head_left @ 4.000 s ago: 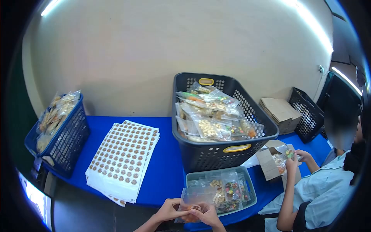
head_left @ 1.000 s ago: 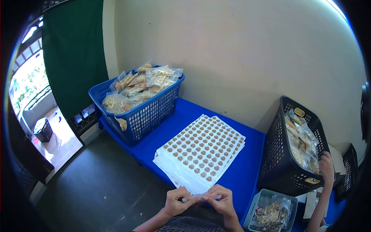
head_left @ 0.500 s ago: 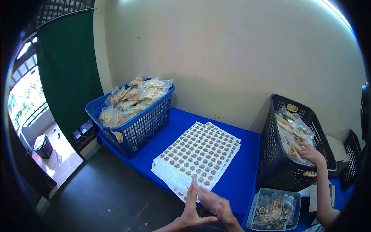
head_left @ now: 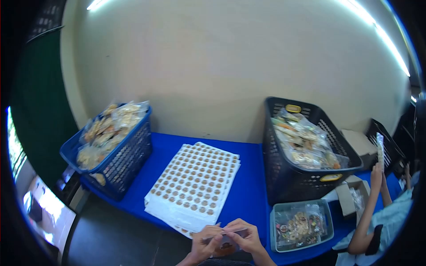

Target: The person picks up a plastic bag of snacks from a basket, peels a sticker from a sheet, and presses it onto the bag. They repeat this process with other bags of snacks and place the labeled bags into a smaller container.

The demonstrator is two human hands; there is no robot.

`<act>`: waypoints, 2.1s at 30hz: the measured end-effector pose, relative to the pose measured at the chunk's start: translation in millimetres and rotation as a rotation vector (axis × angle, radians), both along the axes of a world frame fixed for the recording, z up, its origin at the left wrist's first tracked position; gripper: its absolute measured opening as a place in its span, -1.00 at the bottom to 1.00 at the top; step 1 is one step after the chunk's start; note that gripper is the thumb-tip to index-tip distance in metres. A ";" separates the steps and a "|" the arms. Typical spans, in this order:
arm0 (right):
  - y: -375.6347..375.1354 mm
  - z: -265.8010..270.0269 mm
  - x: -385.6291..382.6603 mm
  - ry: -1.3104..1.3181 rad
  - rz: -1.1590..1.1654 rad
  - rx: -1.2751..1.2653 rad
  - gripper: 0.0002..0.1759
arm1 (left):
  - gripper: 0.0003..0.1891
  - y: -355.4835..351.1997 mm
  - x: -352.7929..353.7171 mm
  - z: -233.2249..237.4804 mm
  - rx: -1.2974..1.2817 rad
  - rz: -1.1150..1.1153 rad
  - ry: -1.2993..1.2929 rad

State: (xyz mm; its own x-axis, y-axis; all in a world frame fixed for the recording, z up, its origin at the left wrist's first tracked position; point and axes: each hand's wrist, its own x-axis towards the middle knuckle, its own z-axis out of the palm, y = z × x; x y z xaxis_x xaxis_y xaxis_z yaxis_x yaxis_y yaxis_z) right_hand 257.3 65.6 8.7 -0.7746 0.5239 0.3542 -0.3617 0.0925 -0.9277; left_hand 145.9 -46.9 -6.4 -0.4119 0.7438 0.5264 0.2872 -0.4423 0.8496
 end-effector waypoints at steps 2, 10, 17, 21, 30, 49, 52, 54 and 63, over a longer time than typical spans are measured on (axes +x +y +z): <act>-1.9 3.2 3.5 0.019 -0.088 0.093 -0.86 | -0.77 5.3 -10.0 0.4 -0.003 -0.018 0.139; 12.1 2.5 17.5 0.132 -0.381 -0.379 -0.52 | -0.68 32.0 0.6 14.5 -0.485 -0.174 0.043; 10.4 9.2 32.9 -0.270 -0.340 -0.165 -0.69 | -0.73 49.2 12.6 7.5 -0.393 -0.160 -0.146; 9.9 -12.1 41.0 -0.177 -0.543 -0.044 -0.82 | -0.78 60.3 24.2 2.6 -0.354 -0.148 -0.008; 11.0 -36.3 77.2 -0.174 -0.433 -0.274 -0.60 | -0.85 80.9 48.0 -14.2 -0.401 -0.235 -0.296; 89.5 -16.6 231.4 0.219 -1.064 -0.438 -0.59 | -0.62 88.1 55.7 -36.4 -0.442 -0.026 -0.378; 109.6 -7.4 227.9 0.166 -0.881 -0.301 -0.52 | -0.62 84.9 59.8 -34.3 -0.398 0.036 -0.380; 129.8 20.1 215.4 0.193 -0.880 -0.277 -0.49 | -0.62 80.4 64.4 -31.9 -0.353 0.069 -0.399; 189.3 81.9 184.4 0.538 -0.480 -0.092 0.18 | -0.64 49.9 62.2 -31.5 -0.275 0.207 -0.369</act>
